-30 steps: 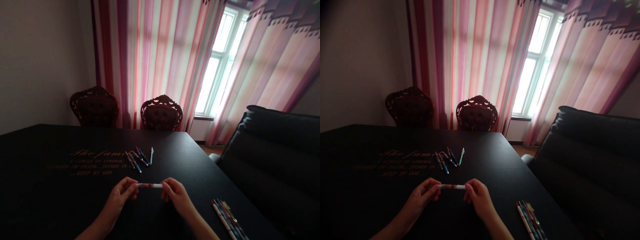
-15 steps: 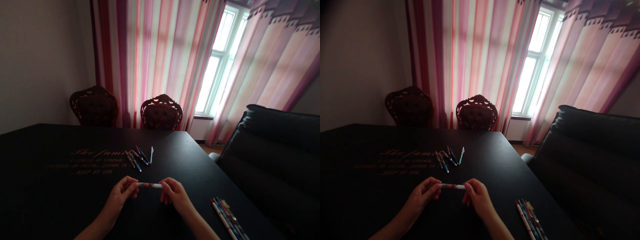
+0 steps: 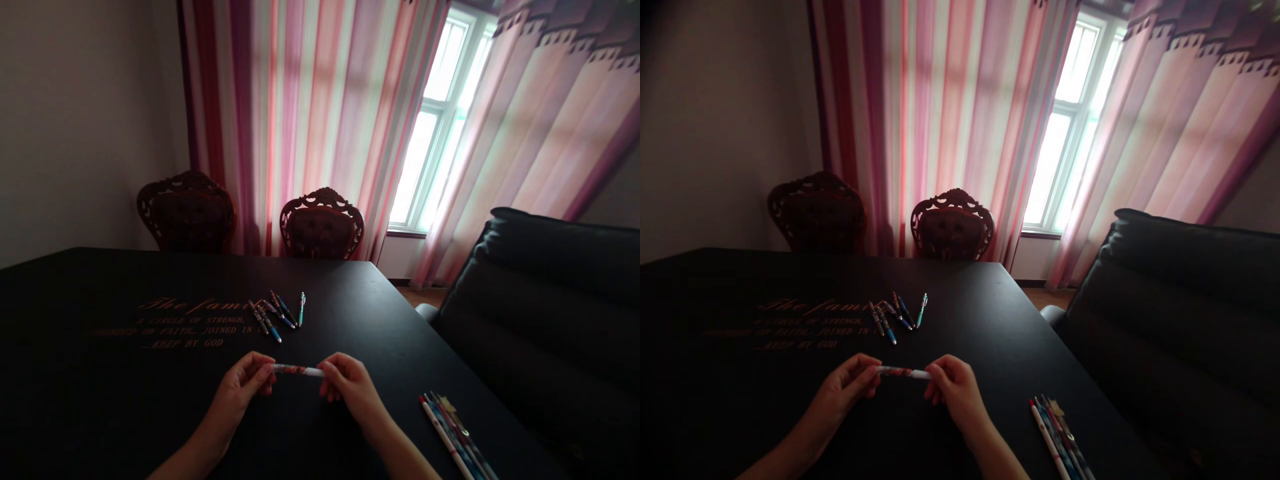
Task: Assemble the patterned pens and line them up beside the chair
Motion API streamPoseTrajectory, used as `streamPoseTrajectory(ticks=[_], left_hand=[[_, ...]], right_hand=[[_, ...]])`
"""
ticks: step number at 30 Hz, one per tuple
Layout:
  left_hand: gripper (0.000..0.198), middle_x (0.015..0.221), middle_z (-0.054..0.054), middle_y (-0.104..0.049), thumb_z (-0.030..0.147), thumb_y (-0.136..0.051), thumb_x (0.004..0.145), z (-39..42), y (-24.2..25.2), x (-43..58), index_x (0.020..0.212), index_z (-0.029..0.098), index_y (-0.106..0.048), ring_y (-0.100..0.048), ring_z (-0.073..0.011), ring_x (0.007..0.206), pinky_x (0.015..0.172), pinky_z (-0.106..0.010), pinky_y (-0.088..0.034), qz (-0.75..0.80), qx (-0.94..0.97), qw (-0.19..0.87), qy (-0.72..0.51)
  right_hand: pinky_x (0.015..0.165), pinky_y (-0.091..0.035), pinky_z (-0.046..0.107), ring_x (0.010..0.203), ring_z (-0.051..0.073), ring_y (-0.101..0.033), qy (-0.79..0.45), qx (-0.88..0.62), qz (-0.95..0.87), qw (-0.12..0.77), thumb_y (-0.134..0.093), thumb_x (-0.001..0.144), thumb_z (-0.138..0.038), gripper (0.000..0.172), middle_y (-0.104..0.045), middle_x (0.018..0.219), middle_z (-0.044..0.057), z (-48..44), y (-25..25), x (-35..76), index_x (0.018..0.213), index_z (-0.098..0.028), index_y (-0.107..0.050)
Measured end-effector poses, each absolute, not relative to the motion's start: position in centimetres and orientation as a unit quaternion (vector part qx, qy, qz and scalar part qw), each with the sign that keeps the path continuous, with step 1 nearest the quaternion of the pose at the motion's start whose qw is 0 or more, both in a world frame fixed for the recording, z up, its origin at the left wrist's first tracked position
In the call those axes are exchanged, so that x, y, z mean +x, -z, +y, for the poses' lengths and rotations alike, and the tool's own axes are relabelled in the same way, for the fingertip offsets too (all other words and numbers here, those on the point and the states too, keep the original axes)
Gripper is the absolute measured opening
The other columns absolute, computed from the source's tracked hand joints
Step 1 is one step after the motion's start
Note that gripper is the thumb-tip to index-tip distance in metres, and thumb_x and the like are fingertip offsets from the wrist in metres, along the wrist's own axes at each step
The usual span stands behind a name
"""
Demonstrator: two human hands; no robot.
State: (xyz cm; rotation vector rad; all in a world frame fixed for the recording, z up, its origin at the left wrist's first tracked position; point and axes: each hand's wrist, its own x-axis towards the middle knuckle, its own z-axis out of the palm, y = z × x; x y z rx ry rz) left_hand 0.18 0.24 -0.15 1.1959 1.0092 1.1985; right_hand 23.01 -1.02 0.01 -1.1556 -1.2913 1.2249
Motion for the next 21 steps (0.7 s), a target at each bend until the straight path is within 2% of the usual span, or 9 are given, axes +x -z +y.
streamPoseTrajectory(ticks=[2, 4, 8, 13, 17, 21], left_hand=[[0.022, 0.068, 0.001, -0.067, 0.038, -0.072, 0.077, 0.2, 0.0, 0.2, 0.086, 0.018, -0.069, -0.056, -0.013, 0.06, 0.06, -0.023, -0.045, 0.428, 0.507, 0.55, -0.507], [0.023, 0.067, 0.001, -0.067, 0.039, -0.072, 0.076, 0.2, -0.1, 0.2, 0.085, 0.018, -0.069, -0.057, -0.013, 0.06, 0.06, -0.023, -0.045, 0.429, 0.505, 0.549, -0.51], [0.024, 0.067, 0.001, -0.067, 0.039, -0.074, 0.074, 0.1, -0.3, 0.3, 0.085, 0.018, -0.069, -0.057, -0.0131, 0.059, 0.06, -0.023, -0.046, 0.434, 0.5, 0.551, -0.509], [0.028, 0.07, 0.0, -0.068, 0.041, -0.076, 0.071, -0.3, -1.0, 0.5, 0.086, 0.018, -0.07, -0.058, -0.0147, 0.061, 0.061, -0.025, -0.047, 0.45, 0.489, 0.55, -0.506], [0.029, 0.07, 0.0, -0.068, 0.04, -0.076, 0.07, -0.3, -1.0, 0.5, 0.086, 0.017, -0.069, -0.059, -0.0146, 0.062, 0.062, -0.025, -0.047, 0.454, 0.471, 0.558, -0.51], [0.031, 0.07, -0.001, -0.068, 0.041, -0.076, 0.07, -0.1, -0.4, 0.4, 0.088, 0.016, -0.069, -0.06, -0.0145, 0.062, 0.062, -0.025, -0.048, 0.45, 0.459, 0.57, -0.512]], right_hand=[[0.05, -0.039, 0.022, 0.055, 0.012, -0.056, -0.489, -0.46, -0.542, 0.506, -0.072, 0.07, -0.057, 0.047, -0.068, 0.068, 0.003, -1.2, -0.1, 23.0, 0.089, -0.015, -0.065], [0.051, -0.039, 0.022, 0.058, 0.013, -0.057, -0.493, -0.457, -0.54, 0.506, -0.071, 0.071, -0.058, 0.049, -0.069, 0.072, 0.003, -1.2, -0.1, 23.0, 0.095, -0.016, -0.067], [0.049, -0.037, 0.023, 0.052, 0.012, -0.053, -0.495, -0.471, -0.545, 0.486, -0.065, 0.076, -0.059, 0.047, -0.067, 0.063, 0.003, -1.2, 0.0, 23.2, 0.085, -0.014, -0.069], [0.067, -0.047, 0.03, 0.068, 0.018, -0.062, -0.46, -0.459, -0.549, 0.527, -0.073, 0.073, -0.05, 0.034, -0.07, 0.071, 0.004, -1.3, -0.4, 23.2, 0.083, -0.017, -0.07], [0.07, -0.048, 0.032, 0.075, 0.021, -0.064, -0.435, -0.461, -0.56, 0.534, -0.075, 0.072, -0.046, 0.03, -0.071, 0.077, 0.005, -1.5, -0.5, 23.1, 0.083, -0.018, -0.07], [0.072, -0.048, 0.031, 0.076, 0.02, -0.063, -0.351, -0.493, -0.603, 0.52, -0.072, 0.076, -0.044, 0.026, -0.071, 0.08, 0.005, -1.8, -0.4, 23.1, 0.082, -0.018, -0.071]])
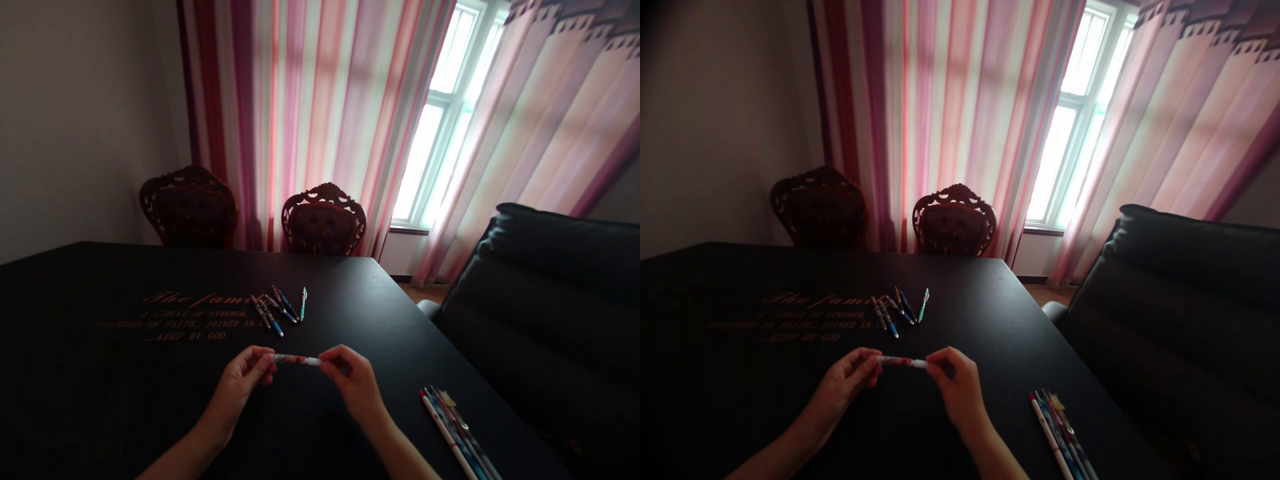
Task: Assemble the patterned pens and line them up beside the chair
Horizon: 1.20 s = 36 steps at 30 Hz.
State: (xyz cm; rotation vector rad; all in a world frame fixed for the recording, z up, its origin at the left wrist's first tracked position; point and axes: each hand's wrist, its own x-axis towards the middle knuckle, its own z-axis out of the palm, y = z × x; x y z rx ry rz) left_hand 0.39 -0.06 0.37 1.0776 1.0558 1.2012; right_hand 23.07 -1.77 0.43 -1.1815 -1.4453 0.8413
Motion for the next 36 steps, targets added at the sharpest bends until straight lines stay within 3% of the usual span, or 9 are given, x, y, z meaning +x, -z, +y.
streamPoseTrajectory(ticks=[2, 4, 8, 16, 21, 28, 36], left_hand=[[0.031, 0.071, -0.001, -0.068, 0.041, -0.075, 0.071, 0.0, -0.1, 0.4, 0.088, 0.016, -0.068, -0.06, -0.0146, 0.063, 0.063, -0.025, -0.049, 0.441, 0.458, 0.575, -0.515], [0.031, 0.072, -0.001, -0.069, 0.042, -0.075, 0.071, 0.1, -0.1, 0.4, 0.088, 0.016, -0.067, -0.061, -0.0151, 0.065, 0.064, -0.026, -0.049, 0.436, 0.458, 0.576, -0.518], [0.031, 0.073, -0.001, -0.069, 0.043, -0.076, 0.07, -0.1, -0.4, 0.5, 0.085, 0.017, -0.067, -0.062, -0.0152, 0.065, 0.064, -0.026, -0.05, 0.439, 0.461, 0.573, -0.517], [0.029, 0.064, 0.002, -0.063, 0.043, -0.073, 0.074, -0.1, -0.6, 0.4, 0.074, 0.016, -0.062, -0.055, -0.0105, 0.056, 0.057, -0.022, -0.046, 0.426, 0.431, 0.593, -0.529], [0.027, 0.071, 0.001, -0.063, 0.043, -0.068, 0.078, 0.6, -0.8, -0.8, 0.08, 0.017, -0.06, -0.058, -0.0134, 0.064, 0.064, -0.025, -0.048, 0.457, 0.434, 0.537, -0.561], [0.025, 0.061, 0.005, -0.057, 0.042, -0.07, 0.075, 0.7, -1.1, -1.2, 0.082, 0.019, -0.062, -0.051, -0.0134, 0.056, 0.055, -0.023, -0.04, 0.477, 0.505, 0.458, -0.554], [0.018, 0.076, -0.001, -0.073, 0.04, -0.057, 0.087, -0.1, -1.1, -0.6, 0.088, 0.022, -0.057, -0.059, -0.0175, 0.062, 0.058, -0.025, -0.041, 0.443, 0.644, 0.422, -0.458]], right_hand=[[0.069, -0.048, 0.03, 0.073, 0.019, -0.062, -0.339, -0.498, -0.602, 0.524, -0.071, 0.077, -0.046, 0.03, -0.071, 0.08, 0.005, -1.8, -0.3, 22.9, 0.088, -0.018, -0.071], [0.058, -0.046, 0.027, 0.062, 0.016, -0.061, -0.384, -0.494, -0.578, 0.524, -0.063, 0.081, -0.053, 0.038, -0.07, 0.072, 0.004, -1.7, 0.0, 22.7, 0.092, -0.017, -0.069], [0.042, -0.036, 0.022, 0.043, 0.011, -0.051, -0.457, -0.492, -0.554, 0.491, -0.057, 0.083, -0.059, 0.046, -0.064, 0.055, 0.001, -1.5, 0.4, 22.4, 0.077, -0.014, -0.066], [0.066, -0.045, 0.028, 0.071, 0.017, -0.059, -0.39, -0.473, -0.576, 0.541, -0.075, 0.073, -0.041, 0.025, -0.068, 0.077, 0.003, -1.5, -0.1, 23.4, 0.08, -0.017, -0.068], [0.062, -0.041, 0.026, 0.068, 0.016, -0.054, -0.39, -0.478, -0.54, 0.572, -0.071, 0.077, -0.043, 0.027, -0.062, 0.074, 0.001, -1.2, -0.4, 24.3, 0.086, -0.017, -0.066], [0.06, -0.04, 0.026, 0.065, 0.016, -0.053, -0.369, -0.497, -0.541, 0.57, -0.068, 0.078, -0.048, 0.032, -0.06, 0.071, 0.001, -0.8, -0.2, 24.8, 0.085, -0.017, -0.064], [0.059, -0.04, 0.027, 0.065, 0.016, -0.053, -0.343, -0.495, -0.585, 0.544, -0.064, 0.082, -0.046, 0.029, -0.062, 0.073, 0.002, -1.0, 0.0, 24.4, 0.087, -0.017, -0.065]])
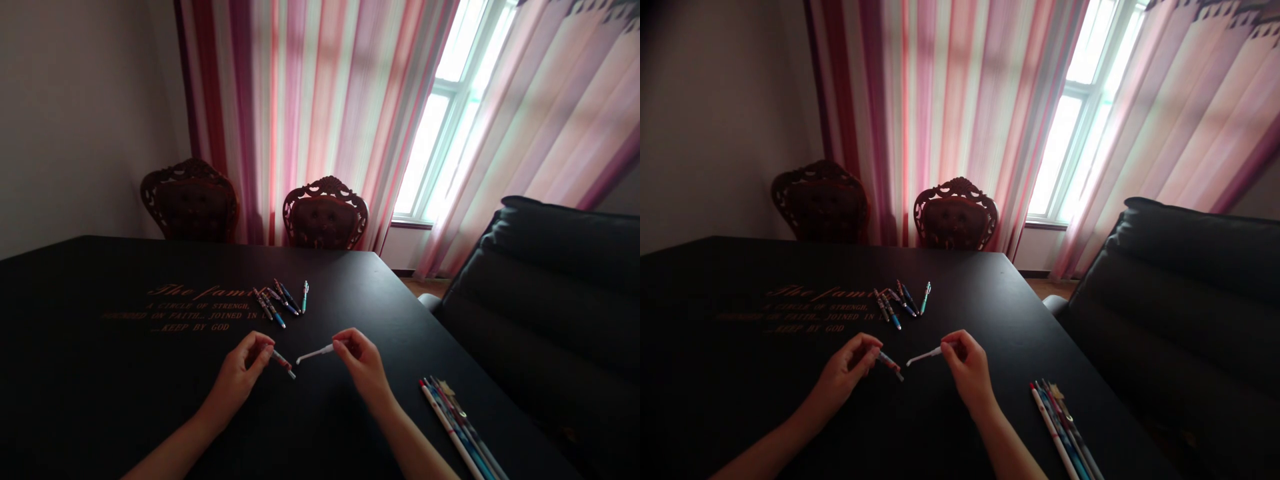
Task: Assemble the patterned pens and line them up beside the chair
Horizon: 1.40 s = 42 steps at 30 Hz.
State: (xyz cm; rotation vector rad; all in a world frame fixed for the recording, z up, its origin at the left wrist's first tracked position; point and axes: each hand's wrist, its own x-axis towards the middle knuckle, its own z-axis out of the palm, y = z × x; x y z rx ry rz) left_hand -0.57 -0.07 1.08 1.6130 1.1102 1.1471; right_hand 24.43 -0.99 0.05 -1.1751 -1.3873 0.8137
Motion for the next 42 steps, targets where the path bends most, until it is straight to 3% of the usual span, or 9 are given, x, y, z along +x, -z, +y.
streamPoseTrajectory(ticks=[9, 14, 19, 21, 24, 29, 34, 42], left_hand=[[0.021, 0.07, 0.002, -0.063, 0.043, -0.054, 0.088, 0.4, -0.3, -1.0, 0.087, 0.022, -0.057, -0.057, -0.0175, 0.063, 0.059, -0.025, -0.044, 0.489, 0.659, 0.341, -0.459], [0.021, 0.075, 0.0, -0.063, 0.043, -0.052, 0.088, 1.0, 0.1, -1.6, 0.082, 0.023, -0.055, -0.061, -0.0212, 0.071, 0.065, -0.03, -0.044, 0.546, 0.7, 0.21, -0.409], [0.008, 0.086, -0.002, -0.066, 0.03, -0.054, 0.084, 1.3, 0.4, -1.9, 0.083, 0.023, -0.058, -0.062, -0.0253, 0.087, 0.076, -0.037, -0.045, 0.591, 0.727, 0.108, -0.332], [0.007, 0.091, -0.002, -0.068, 0.025, -0.054, 0.084, 1.0, 0.4, -1.7, 0.086, 0.024, -0.06, -0.062, -0.026, 0.094, 0.08, -0.04, -0.044, 0.581, 0.746, 0.099, -0.31], [0.021, 0.115, -0.004, -0.066, 0.024, -0.051, 0.089, 0.4, 0.3, -1.3, 0.107, 0.027, -0.061, -0.057, -0.0246, 0.112, 0.091, -0.042, -0.042, 0.509, 0.805, 0.105, -0.286], [0.043, 0.143, -0.003, -0.051, 0.032, -0.044, 0.097, -0.4, 0.0, -1.0, 0.14, 0.036, -0.041, -0.044, -0.0235, 0.132, 0.105, -0.047, -0.033, 0.404, 0.886, 0.097, -0.208], [0.047, 0.149, -0.003, -0.046, 0.033, -0.041, 0.099, -0.4, 0.5, -1.1, 0.145, 0.04, -0.032, -0.043, -0.0255, 0.133, 0.104, -0.05, -0.035, 0.418, 0.884, 0.071, -0.197], [0.041, 0.147, -0.002, -0.047, 0.034, -0.044, 0.098, -0.5, 0.8, -1.0, 0.138, 0.036, -0.045, -0.043, -0.0259, 0.133, 0.104, -0.048, -0.036, 0.425, 0.878, 0.064, -0.208]], right_hand=[[0.057, -0.038, 0.026, 0.062, 0.015, -0.05, -0.324, -0.504, -0.589, 0.542, -0.063, 0.083, -0.044, 0.026, -0.059, 0.07, 0.001, -1.1, -0.1, 24.4, 0.086, -0.018, -0.064], [0.058, -0.037, 0.026, 0.062, 0.015, -0.049, -0.302, -0.509, -0.583, 0.557, -0.062, 0.084, -0.043, 0.025, -0.057, 0.068, 0.0, -1.1, -0.4, 24.8, 0.085, -0.017, -0.063], [0.057, -0.037, 0.025, 0.061, 0.015, -0.048, -0.293, -0.519, -0.575, 0.56, -0.061, 0.085, -0.042, 0.025, -0.057, 0.068, 0.0, -1.1, -0.3, 24.9, 0.085, -0.017, -0.064], [0.058, -0.038, 0.026, 0.063, 0.015, -0.05, -0.305, -0.515, -0.584, 0.549, -0.061, 0.085, -0.041, 0.024, -0.058, 0.069, 0.0, -1.1, -0.1, 24.7, 0.087, -0.018, -0.065], [0.06, -0.041, 0.026, 0.065, 0.016, -0.053, -0.316, -0.513, -0.611, 0.514, -0.06, 0.085, -0.037, 0.021, -0.063, 0.074, 0.002, -1.1, 0.4, 24.2, 0.092, -0.019, -0.068], [0.064, -0.043, 0.027, 0.069, 0.018, -0.056, -0.302, -0.516, -0.641, 0.482, -0.06, 0.083, -0.031, 0.02, -0.067, 0.081, 0.003, -1.2, 0.6, 23.6, 0.097, -0.02, -0.07], [0.061, -0.043, 0.027, 0.066, 0.017, -0.056, -0.282, -0.529, -0.616, 0.512, -0.058, 0.084, -0.033, 0.021, -0.065, 0.076, 0.003, -1.2, 0.1, 24.3, 0.095, -0.018, -0.068], [0.06, -0.041, 0.027, 0.062, 0.017, -0.054, -0.175, -0.57, -0.6, 0.533, -0.054, 0.088, -0.038, 0.023, -0.062, 0.069, 0.001, -1.3, -0.8, 25.1, 0.089, -0.018, -0.065]])
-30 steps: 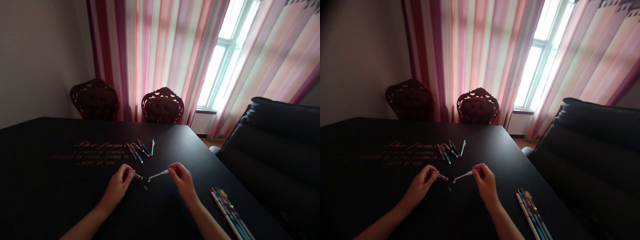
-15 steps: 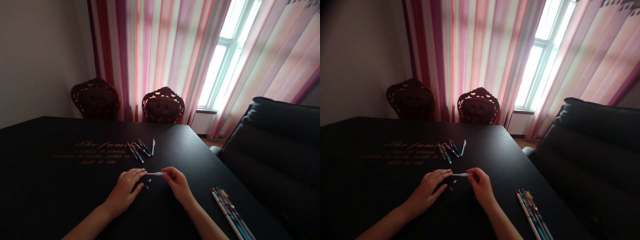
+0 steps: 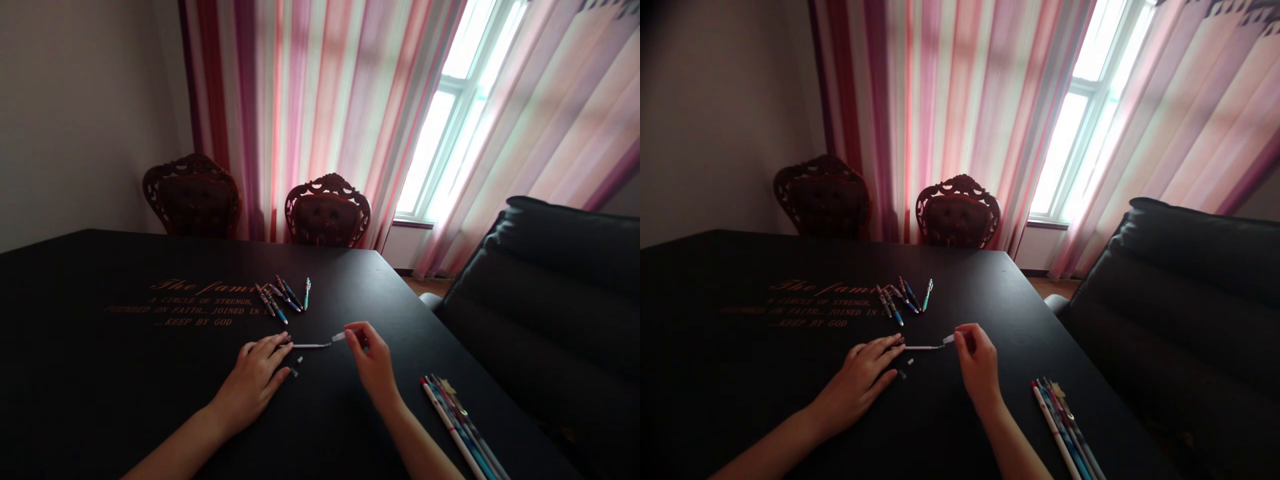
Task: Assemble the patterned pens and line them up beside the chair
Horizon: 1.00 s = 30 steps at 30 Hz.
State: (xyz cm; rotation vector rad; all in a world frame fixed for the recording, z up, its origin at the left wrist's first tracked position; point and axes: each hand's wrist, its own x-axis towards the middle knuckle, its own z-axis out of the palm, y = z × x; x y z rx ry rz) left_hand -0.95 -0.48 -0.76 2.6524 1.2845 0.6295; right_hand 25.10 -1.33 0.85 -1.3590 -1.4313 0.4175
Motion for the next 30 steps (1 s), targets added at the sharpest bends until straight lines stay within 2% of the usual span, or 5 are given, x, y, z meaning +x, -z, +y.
streamPoseTrajectory(ticks=[6, 14, 22, 26, 30], left_hand=[[0.039, 0.143, -0.006, -0.051, 0.032, -0.043, 0.097, -0.6, 0.4, -0.9, 0.136, 0.033, -0.047, -0.045, -0.0262, 0.129, 0.103, -0.047, -0.036, 0.414, 0.876, 0.09, -0.229], [0.029, 0.131, -0.006, -0.059, 0.031, -0.047, 0.095, -0.6, 0.5, -0.8, 0.122, 0.029, -0.057, -0.05, -0.0265, 0.124, 0.1, -0.047, -0.036, 0.455, 0.85, 0.087, -0.25], [0.017, 0.115, -0.006, -0.063, 0.029, -0.045, 0.095, -0.7, -0.1, -0.6, 0.1, 0.025, -0.061, -0.055, -0.0245, 0.113, 0.093, -0.042, -0.041, 0.467, 0.831, 0.107, -0.283], [0.02, 0.107, -0.006, -0.065, 0.029, -0.043, 0.096, -0.6, -0.4, -0.5, 0.094, 0.024, -0.062, -0.058, -0.0238, 0.104, 0.088, -0.039, -0.043, 0.463, 0.827, 0.124, -0.294], [0.023, 0.099, -0.006, -0.066, 0.031, -0.041, 0.097, -0.3, -0.5, -0.4, 0.093, 0.023, -0.062, -0.06, -0.0236, 0.096, 0.086, -0.038, -0.045, 0.461, 0.816, 0.146, -0.316]], right_hand=[[0.07, -0.044, 0.029, 0.073, 0.019, -0.058, -0.188, -0.536, -0.689, 0.45, -0.058, 0.082, -0.022, 0.01, -0.066, 0.077, 0.002, -1.5, -0.5, 24.4, 0.083, -0.021, -0.068], [0.078, -0.043, 0.033, 0.083, 0.021, -0.058, -0.175, -0.536, -0.734, 0.378, -0.06, 0.074, -0.012, 0.012, -0.067, 0.081, 0.002, -1.2, -0.1, 24.8, 0.078, -0.022, -0.067], [0.071, -0.047, 0.032, 0.077, 0.02, -0.059, -0.143, -0.572, -0.704, 0.396, -0.054, 0.081, -0.014, 0.02, -0.062, 0.081, 0.003, 0.2, 2.1, 25.2, 0.092, -0.021, -0.069], [0.066, -0.046, 0.031, 0.075, 0.021, -0.058, -0.135, -0.588, -0.701, 0.38, -0.059, 0.078, -0.013, 0.014, -0.061, 0.078, 0.004, 0.7, 2.0, 24.8, 0.081, -0.022, -0.069], [0.074, -0.045, 0.033, 0.079, 0.02, -0.057, -0.13, -0.561, -0.711, 0.404, -0.059, 0.08, -0.013, 0.012, -0.062, 0.081, 0.003, 0.1, 0.8, 23.9, 0.078, -0.022, -0.067]])
